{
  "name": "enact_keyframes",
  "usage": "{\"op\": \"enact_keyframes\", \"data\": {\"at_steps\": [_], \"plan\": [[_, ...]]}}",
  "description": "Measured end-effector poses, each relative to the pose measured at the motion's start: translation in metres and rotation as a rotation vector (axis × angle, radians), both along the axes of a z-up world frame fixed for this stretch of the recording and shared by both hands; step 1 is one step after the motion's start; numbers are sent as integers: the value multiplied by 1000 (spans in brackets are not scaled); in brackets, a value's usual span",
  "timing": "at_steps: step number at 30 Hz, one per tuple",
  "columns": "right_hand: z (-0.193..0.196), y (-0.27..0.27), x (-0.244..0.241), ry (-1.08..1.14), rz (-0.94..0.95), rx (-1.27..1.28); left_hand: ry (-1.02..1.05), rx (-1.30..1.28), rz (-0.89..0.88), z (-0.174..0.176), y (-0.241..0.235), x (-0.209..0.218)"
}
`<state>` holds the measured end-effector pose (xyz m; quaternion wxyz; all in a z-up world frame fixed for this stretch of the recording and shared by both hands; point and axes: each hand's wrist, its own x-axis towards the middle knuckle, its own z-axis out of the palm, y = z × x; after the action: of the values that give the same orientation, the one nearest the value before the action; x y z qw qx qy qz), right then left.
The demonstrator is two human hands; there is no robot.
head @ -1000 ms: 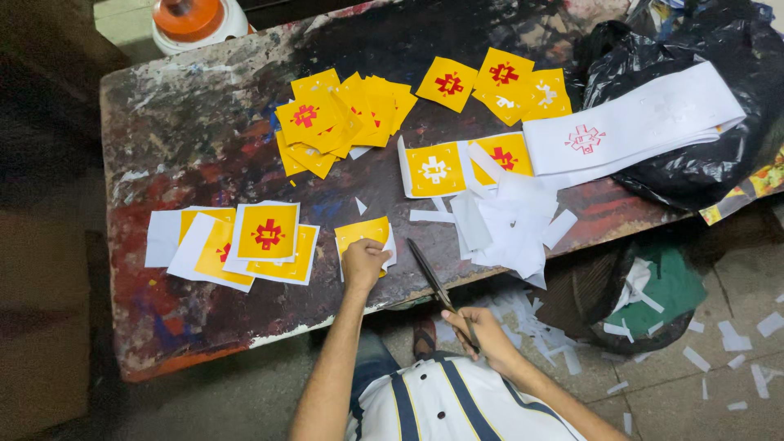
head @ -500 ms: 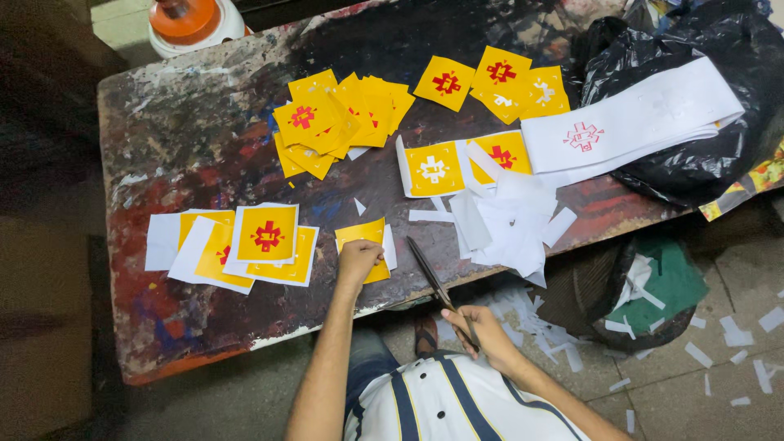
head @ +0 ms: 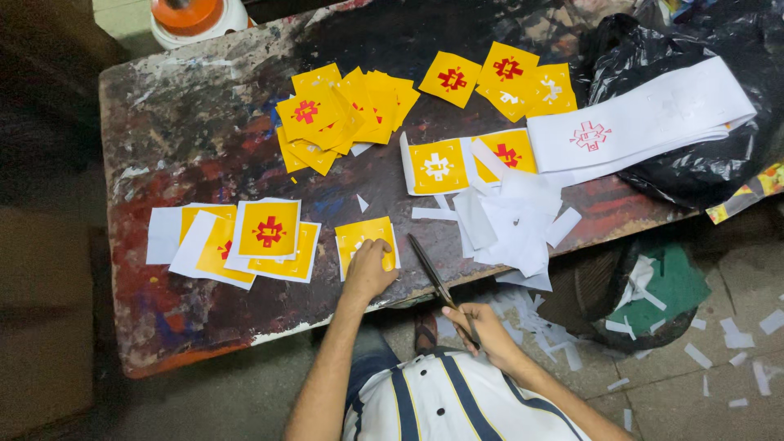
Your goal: The person uses shears to cut white paper around a red symbol on yellow square sheets. They trim the edges of each sheet, place the finished pieces into a pile, and continue with the next sheet.
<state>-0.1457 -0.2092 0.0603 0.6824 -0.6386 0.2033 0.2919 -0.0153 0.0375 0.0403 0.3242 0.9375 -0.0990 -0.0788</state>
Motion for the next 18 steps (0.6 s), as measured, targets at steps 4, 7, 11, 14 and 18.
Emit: {"op": "enact_keyframes", "data": {"at_steps": [4,7,11,14,18], "plan": [[1,0,2,17,1,10,-20,-8,-22,-9,3,-1],[1,0,2,22,2,10,-43,34,34,-14,-2,-5],[0,-1,3,16,1,8,-217,198,109,-15,-22,-17],[-1,-2,2,11,-13,23,-367,176,107,-11,-28,-25],[0,-3,2,11,-17,10,-395,137,92,-5,-23,-29]]}}
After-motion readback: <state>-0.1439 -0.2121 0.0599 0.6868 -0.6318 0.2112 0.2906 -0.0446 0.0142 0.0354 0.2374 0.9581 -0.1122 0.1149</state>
